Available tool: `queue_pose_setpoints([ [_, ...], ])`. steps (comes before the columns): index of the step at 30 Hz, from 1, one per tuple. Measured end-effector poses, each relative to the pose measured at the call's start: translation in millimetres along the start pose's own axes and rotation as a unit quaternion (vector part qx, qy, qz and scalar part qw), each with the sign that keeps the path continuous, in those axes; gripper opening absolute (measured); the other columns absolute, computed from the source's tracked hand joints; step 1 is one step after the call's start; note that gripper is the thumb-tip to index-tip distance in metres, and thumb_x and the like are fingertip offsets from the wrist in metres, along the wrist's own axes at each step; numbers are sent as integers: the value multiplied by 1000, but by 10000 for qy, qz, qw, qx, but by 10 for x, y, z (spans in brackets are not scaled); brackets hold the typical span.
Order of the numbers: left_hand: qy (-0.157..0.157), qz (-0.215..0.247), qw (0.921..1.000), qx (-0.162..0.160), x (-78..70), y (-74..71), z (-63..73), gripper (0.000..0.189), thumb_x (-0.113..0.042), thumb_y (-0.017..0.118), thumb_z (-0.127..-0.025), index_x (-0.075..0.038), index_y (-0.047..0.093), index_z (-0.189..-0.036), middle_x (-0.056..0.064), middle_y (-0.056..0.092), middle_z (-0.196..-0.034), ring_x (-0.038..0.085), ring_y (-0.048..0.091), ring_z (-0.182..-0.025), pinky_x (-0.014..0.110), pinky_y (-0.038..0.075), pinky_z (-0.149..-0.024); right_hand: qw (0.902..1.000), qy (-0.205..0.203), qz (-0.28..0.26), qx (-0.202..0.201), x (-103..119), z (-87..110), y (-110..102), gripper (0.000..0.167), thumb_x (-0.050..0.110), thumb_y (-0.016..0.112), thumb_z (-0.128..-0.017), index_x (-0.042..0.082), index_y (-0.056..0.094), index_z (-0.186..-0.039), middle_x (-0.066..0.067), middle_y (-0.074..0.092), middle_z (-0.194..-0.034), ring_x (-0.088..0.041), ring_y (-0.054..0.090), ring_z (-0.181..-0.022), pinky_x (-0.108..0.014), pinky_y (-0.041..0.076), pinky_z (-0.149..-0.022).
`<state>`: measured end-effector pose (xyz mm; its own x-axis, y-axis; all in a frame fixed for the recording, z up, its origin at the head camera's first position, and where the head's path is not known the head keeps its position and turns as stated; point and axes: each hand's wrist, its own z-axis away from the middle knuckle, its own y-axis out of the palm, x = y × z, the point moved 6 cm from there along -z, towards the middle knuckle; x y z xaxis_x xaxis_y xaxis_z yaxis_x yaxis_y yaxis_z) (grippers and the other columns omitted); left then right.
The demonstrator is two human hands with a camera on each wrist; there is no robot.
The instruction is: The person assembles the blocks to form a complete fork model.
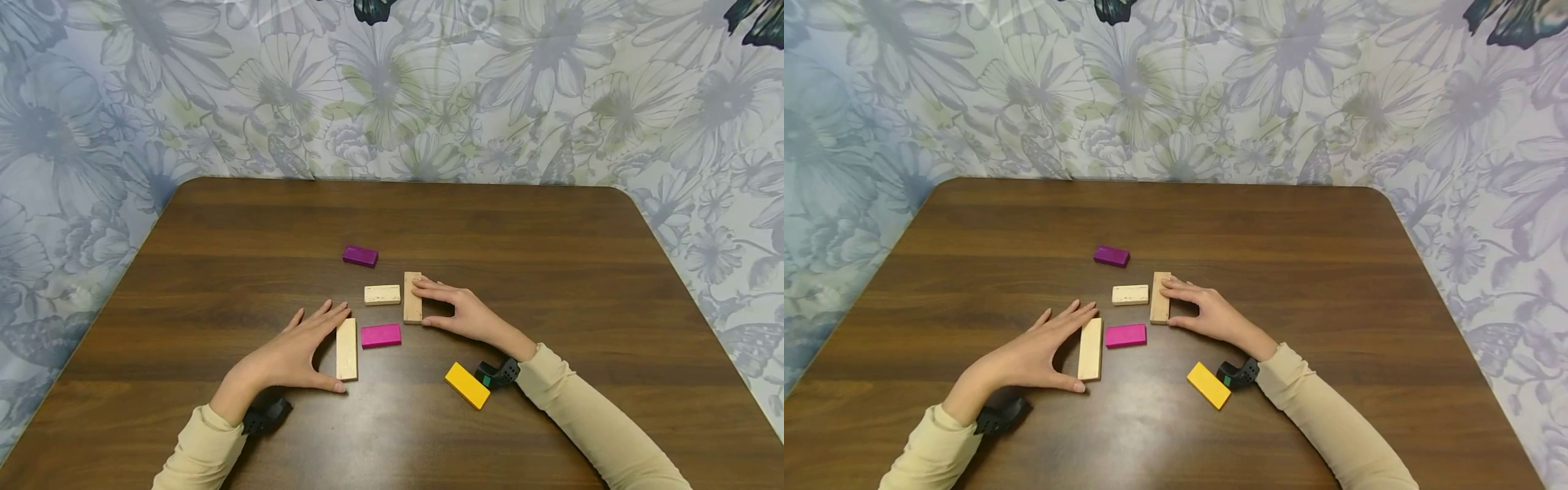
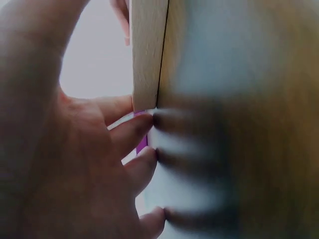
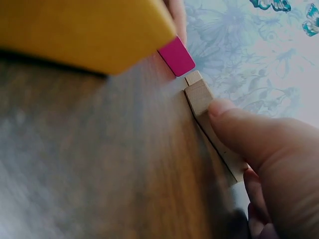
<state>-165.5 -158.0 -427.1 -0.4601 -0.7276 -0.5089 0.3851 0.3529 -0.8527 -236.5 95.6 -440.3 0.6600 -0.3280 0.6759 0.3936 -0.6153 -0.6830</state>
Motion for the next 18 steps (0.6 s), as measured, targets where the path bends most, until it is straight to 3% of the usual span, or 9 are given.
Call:
queue_pose_setpoints([
  [4, 25, -75, 10000, -60, 5, 24, 0, 116, -69, 71, -64, -9, 21, -150, 3, 17, -153, 23, 8, -140, 59, 2, -105, 10000, 30, 72, 10, 3, -6, -2, 57, 19, 72, -84, 7, 51, -136, -3, 40, -143, -18, 30, -133, -39, 31, -102],
  [13, 209, 26, 9992, -345, 1, 10, -11, 104, -62, 77, -63, -6, 37, -141, 8, 27, -150, 27, 13, -139, 60, 5, -104, 9998, 159, 139, -41, -24, 1, 20, 57, 20, 72, -84, 8, 51, -135, -1, 42, -142, -17, 32, -132, -38, 30, -103],
  [15, 310, 201, 9983, -458, 5, -10, -15, 103, -59, 79, -62, -5, 37, -140, 9, 33, -147, 29, 17, -138, 58, 8, -105, 9997, 171, 152, -47, -25, 3, 22, 57, 20, 73, -84, 8, 52, -135, -1, 42, -142, -17, 32, -132, -38, 30, -103],
  [18, 439, 726, 9937, -736, 25, -55, -18, 101, -51, 83, -63, -8, 34, -141, 7, 44, -137, 26, 33, -130, 51, 22, -105, 9997, 172, 151, -54, -22, 2, 21, 57, 20, 73, -84, 8, 52, -135, -2, 43, -141, -18, 32, -132, -38, 30, -103],
])
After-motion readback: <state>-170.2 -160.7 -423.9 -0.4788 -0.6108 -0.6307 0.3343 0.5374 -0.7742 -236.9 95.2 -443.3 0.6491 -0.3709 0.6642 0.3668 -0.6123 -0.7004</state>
